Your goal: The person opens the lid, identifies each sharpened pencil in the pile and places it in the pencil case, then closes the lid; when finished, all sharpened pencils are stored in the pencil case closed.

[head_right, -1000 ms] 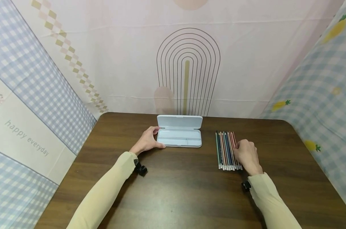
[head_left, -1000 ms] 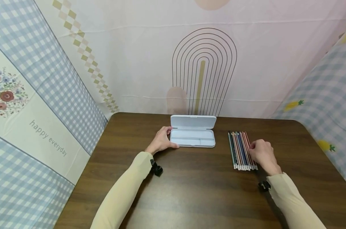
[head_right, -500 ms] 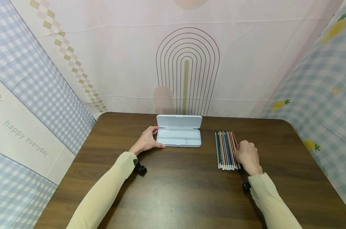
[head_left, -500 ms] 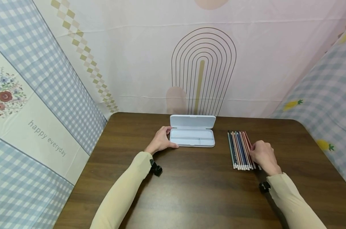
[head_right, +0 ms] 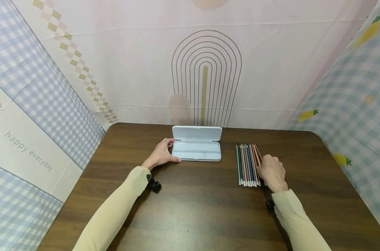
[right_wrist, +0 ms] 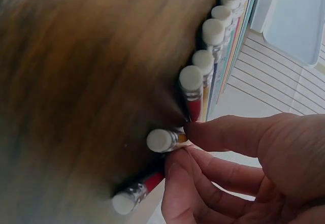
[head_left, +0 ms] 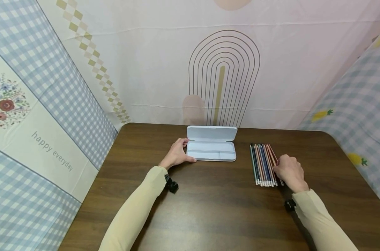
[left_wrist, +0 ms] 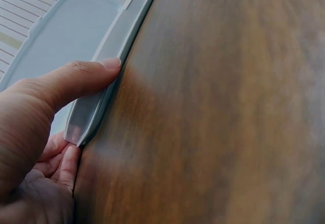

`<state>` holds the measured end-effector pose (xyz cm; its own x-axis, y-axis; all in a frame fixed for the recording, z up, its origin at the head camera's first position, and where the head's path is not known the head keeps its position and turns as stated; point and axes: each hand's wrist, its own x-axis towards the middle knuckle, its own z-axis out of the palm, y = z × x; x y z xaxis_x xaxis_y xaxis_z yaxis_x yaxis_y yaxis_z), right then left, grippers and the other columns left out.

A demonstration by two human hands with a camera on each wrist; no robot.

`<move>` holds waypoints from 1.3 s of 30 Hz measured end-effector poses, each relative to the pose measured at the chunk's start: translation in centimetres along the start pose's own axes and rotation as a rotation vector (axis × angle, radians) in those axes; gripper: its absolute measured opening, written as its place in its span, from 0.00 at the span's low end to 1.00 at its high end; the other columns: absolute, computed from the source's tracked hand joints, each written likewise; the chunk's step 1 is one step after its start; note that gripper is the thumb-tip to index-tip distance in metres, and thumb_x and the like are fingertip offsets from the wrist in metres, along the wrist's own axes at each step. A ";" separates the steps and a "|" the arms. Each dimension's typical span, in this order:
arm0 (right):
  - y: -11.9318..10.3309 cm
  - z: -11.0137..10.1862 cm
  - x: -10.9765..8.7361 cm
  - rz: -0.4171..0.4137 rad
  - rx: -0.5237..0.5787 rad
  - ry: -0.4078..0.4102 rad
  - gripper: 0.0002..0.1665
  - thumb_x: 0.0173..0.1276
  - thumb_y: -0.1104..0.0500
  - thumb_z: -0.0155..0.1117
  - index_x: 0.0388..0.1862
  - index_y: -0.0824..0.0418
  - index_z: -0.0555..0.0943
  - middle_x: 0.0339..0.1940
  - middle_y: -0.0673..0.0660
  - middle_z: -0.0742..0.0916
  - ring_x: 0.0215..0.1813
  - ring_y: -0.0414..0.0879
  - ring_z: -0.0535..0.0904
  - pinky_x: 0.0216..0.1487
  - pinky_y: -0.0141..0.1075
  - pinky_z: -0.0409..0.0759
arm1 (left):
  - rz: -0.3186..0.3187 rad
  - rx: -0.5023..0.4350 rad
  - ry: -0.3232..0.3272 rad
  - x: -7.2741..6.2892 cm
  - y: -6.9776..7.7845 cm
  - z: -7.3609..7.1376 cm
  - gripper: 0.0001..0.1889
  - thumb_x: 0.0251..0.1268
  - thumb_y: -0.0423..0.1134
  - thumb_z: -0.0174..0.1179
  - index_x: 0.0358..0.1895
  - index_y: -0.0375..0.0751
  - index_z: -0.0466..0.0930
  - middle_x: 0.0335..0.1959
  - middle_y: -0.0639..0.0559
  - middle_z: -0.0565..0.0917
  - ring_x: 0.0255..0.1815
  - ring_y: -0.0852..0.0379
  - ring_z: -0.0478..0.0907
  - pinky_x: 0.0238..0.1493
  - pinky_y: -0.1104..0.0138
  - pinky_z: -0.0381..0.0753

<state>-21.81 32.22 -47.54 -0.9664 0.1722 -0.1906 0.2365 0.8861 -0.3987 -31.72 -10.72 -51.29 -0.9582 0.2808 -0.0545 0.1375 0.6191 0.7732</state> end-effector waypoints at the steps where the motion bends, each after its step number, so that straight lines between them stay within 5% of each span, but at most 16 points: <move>1: -0.1 0.0 -0.1 -0.005 -0.001 -0.004 0.19 0.73 0.64 0.60 0.19 0.59 0.76 0.19 0.56 0.78 0.24 0.50 0.75 0.24 0.40 0.69 | 0.000 -0.002 -0.002 0.0 0.0 0.0 0.53 0.48 0.43 0.88 0.79 0.35 0.69 0.74 0.39 0.76 0.78 0.42 0.75 0.81 0.51 0.77; 17: -0.4 0.5 -0.5 -0.011 0.044 0.033 0.26 0.75 0.63 0.65 0.14 0.57 0.71 0.13 0.51 0.74 0.17 0.46 0.73 0.20 0.38 0.70 | 0.001 0.013 -0.001 0.1 -0.1 0.0 0.52 0.50 0.43 0.87 0.78 0.35 0.69 0.74 0.38 0.76 0.78 0.42 0.75 0.81 0.52 0.76; 21: -0.4 0.5 -0.9 -0.054 0.044 0.105 0.26 0.75 0.62 0.64 0.14 0.57 0.72 0.14 0.51 0.74 0.20 0.47 0.72 0.22 0.38 0.68 | 0.002 0.017 0.001 0.1 0.0 0.0 0.52 0.50 0.44 0.87 0.78 0.35 0.70 0.74 0.38 0.76 0.77 0.42 0.75 0.81 0.52 0.76; 32: -0.4 1.2 -2.1 -0.259 0.052 0.314 0.07 0.73 0.67 0.63 0.34 0.71 0.82 0.30 0.64 0.82 0.29 0.52 0.75 0.28 0.38 0.70 | 0.002 0.002 0.001 0.1 -0.1 0.0 0.52 0.49 0.43 0.87 0.78 0.35 0.70 0.74 0.39 0.76 0.77 0.42 0.75 0.80 0.51 0.77; 39: -1.4 1.2 -2.6 -0.376 0.075 0.305 0.10 0.75 0.67 0.62 0.46 0.74 0.85 0.40 0.67 0.85 0.36 0.52 0.78 0.33 0.35 0.73 | 0.006 -0.002 0.003 0.0 -0.1 0.0 0.52 0.49 0.43 0.88 0.78 0.35 0.70 0.74 0.38 0.76 0.77 0.42 0.76 0.80 0.51 0.77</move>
<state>-19.45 30.06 -47.53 -0.9689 -0.0256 0.2463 -0.1390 0.8794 -0.4553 -31.76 -10.78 -51.35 -0.9582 0.2821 -0.0481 0.1424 0.6159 0.7748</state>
